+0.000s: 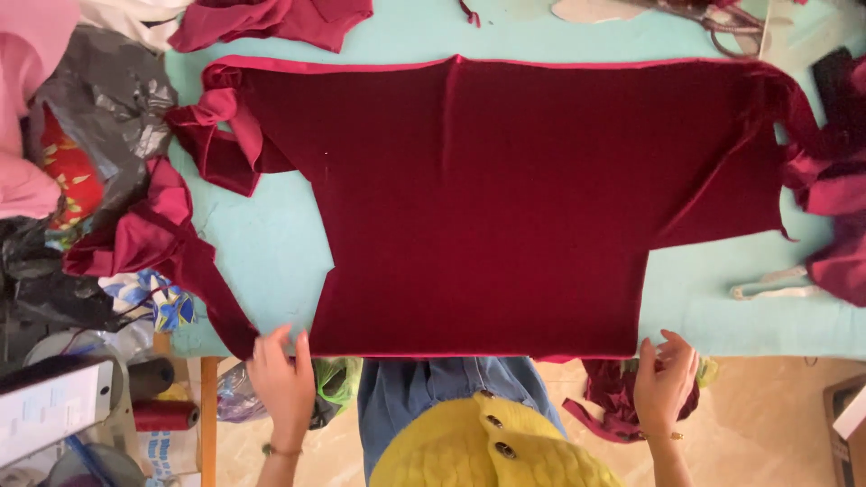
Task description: Measuring, marking, and cutting pattern pieces from velvet fabric using tailor scissors and a ruler.
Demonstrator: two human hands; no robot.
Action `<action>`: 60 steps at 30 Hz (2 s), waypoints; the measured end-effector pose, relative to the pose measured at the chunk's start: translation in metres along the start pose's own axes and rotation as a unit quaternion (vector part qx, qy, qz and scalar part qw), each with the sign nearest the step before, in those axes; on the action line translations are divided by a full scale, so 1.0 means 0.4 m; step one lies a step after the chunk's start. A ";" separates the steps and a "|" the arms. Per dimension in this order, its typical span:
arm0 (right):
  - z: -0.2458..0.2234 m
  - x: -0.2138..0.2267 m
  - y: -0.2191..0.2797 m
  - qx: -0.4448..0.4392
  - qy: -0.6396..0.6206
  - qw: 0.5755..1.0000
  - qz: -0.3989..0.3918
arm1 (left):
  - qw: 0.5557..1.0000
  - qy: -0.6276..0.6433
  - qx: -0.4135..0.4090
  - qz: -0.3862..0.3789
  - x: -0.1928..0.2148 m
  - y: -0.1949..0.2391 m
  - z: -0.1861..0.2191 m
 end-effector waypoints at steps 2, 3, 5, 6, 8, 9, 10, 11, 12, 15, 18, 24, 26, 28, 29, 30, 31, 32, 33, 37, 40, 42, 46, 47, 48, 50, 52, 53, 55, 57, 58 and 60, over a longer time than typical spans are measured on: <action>-0.029 0.002 -0.067 0.043 0.006 0.999 0.015 | 0.998 -0.018 -0.057 0.036 0.005 -0.066 0.074; -0.050 -0.004 -0.112 0.077 0.000 0.997 0.012 | 0.986 -0.029 -0.155 0.054 0.006 -0.104 0.142; -0.080 -0.022 -0.208 0.113 -0.007 0.994 0.007 | 0.965 -0.043 -0.248 0.070 -0.013 -0.195 0.236; -0.096 -0.034 -0.270 0.152 0.003 0.988 0.014 | 0.961 -0.067 -0.256 0.082 -0.040 -0.253 0.270; -0.096 -0.061 -0.383 0.194 0.012 0.981 0.020 | 0.956 -0.092 -0.261 0.094 -0.080 -0.381 0.308; -0.081 -0.074 -0.435 0.197 0.020 0.980 0.030 | 0.955 -0.082 -0.261 0.110 -0.090 -0.450 0.312; -0.068 -0.089 -0.491 0.200 0.028 0.978 0.041 | 0.954 -0.072 -0.261 0.127 -0.100 -0.522 0.316; -0.025 -0.100 -0.517 0.204 0.027 0.978 0.040 | 0.955 -0.072 -0.258 0.129 -0.101 -0.549 0.296; 0.021 -0.112 -0.553 0.184 0.055 0.981 0.042 | 0.925 -0.196 -0.268 0.186 -0.106 -0.578 0.286; 0.111 -0.122 -0.606 0.119 0.077 0.990 0.026 | 0.839 -0.375 -0.295 0.260 -0.098 -0.617 0.264; 0.169 -0.114 -0.600 0.072 0.082 0.994 0.001 | 0.791 -0.442 -0.327 0.268 -0.072 -0.623 0.229; 0.183 -0.099 -0.629 0.009 0.092 0.996 -0.011 | 0.792 -0.549 -0.160 0.216 -0.063 -0.676 0.207; 0.211 -0.129 -0.654 -0.034 0.090 0.995 -0.017 | 0.789 -0.589 -0.073 0.159 -0.088 -0.681 0.240; 0.210 -0.169 -0.692 0.190 0.227 0.948 0.118 | 0.820 -0.500 -0.123 0.250 -0.103 -0.665 0.327; 0.139 -0.166 -0.716 0.185 0.230 0.948 0.118 | 0.820 -0.499 -0.128 0.250 -0.105 -0.631 0.408; 0.059 -0.170 -0.739 0.243 0.188 0.946 0.103 | 0.842 -0.445 -0.179 0.249 -0.105 -0.588 0.496; -0.021 -0.173 -0.763 0.299 0.146 0.939 0.087 | 0.858 -0.388 -0.228 0.247 -0.104 -0.544 0.583; -0.060 -0.183 -0.781 0.295 0.147 0.940 0.088 | 0.858 -0.387 -0.232 0.246 -0.160 -0.544 0.571; -0.084 -0.207 -0.805 0.230 0.098 0.968 0.009 | 0.913 -0.280 -0.254 0.153 -0.219 -0.546 0.558; -0.102 -0.258 -0.888 0.156 0.058 0.984 -0.064 | 0.959 -0.133 -0.247 -0.030 -0.276 -0.587 0.566; -0.105 -0.247 -0.921 0.139 0.052 0.987 -0.069 | 0.956 -0.140 -0.257 -0.038 -0.275 -0.606 0.586; -0.092 -0.249 -0.929 0.132 0.054 0.988 -0.060 | 0.954 -0.137 -0.264 -0.037 -0.270 -0.610 0.587; -0.061 -0.232 -0.947 0.073 0.047 0.994 -0.060 | 0.944 -0.152 -0.291 0.035 -0.243 -0.624 0.557; -0.057 -0.228 -0.958 0.071 0.049 0.995 -0.059 | 0.944 -0.150 -0.293 0.033 -0.237 -0.643 0.548; -0.053 -0.226 -0.963 0.070 0.051 0.994 -0.064 | 0.943 -0.146 -0.297 0.019 -0.231 -0.661 0.536; -0.027 -0.235 -0.976 0.067 0.052 0.994 -0.066 | 0.942 -0.142 -0.305 0.005 -0.220 -0.689 0.524; 0.004 -0.248 -0.997 0.131 0.084 0.988 -0.014 | 0.938 -0.152 -0.312 0.000 -0.213 -0.709 0.526; -0.005 -0.249 -1.020 0.129 0.085 0.988 -0.011 | 0.937 -0.151 -0.315 0.000 -0.220 -0.718 0.525; -0.030 -0.243 -1.062 0.190 0.092 0.977 0.026 | 0.958 -0.135 -0.253 -0.001 -0.233 -0.747 0.517; -0.076 -0.235 -1.133 0.241 0.105 0.964 0.039 | 0.954 -0.144 -0.263 0.005 -0.242 -0.772 0.519; -0.104 -0.230 -1.169 0.295 0.116 0.947 0.049 | 0.951 -0.154 -0.269 0.014 -0.247 -0.786 0.522; -0.163 -0.220 -1.250 0.309 0.133 0.940 0.050 | 0.951 -0.156 -0.266 0.013 -0.248 -0.812 0.530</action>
Point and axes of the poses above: each hand's wrist, its own y-axis away from the middle knuckle, its own x-axis out of the back of the hand, z = x × y, the point moved 4 cm from there along -y, towards the middle knuckle, and after that the axes turned 15 degrees about x, right-handed, at the moved point
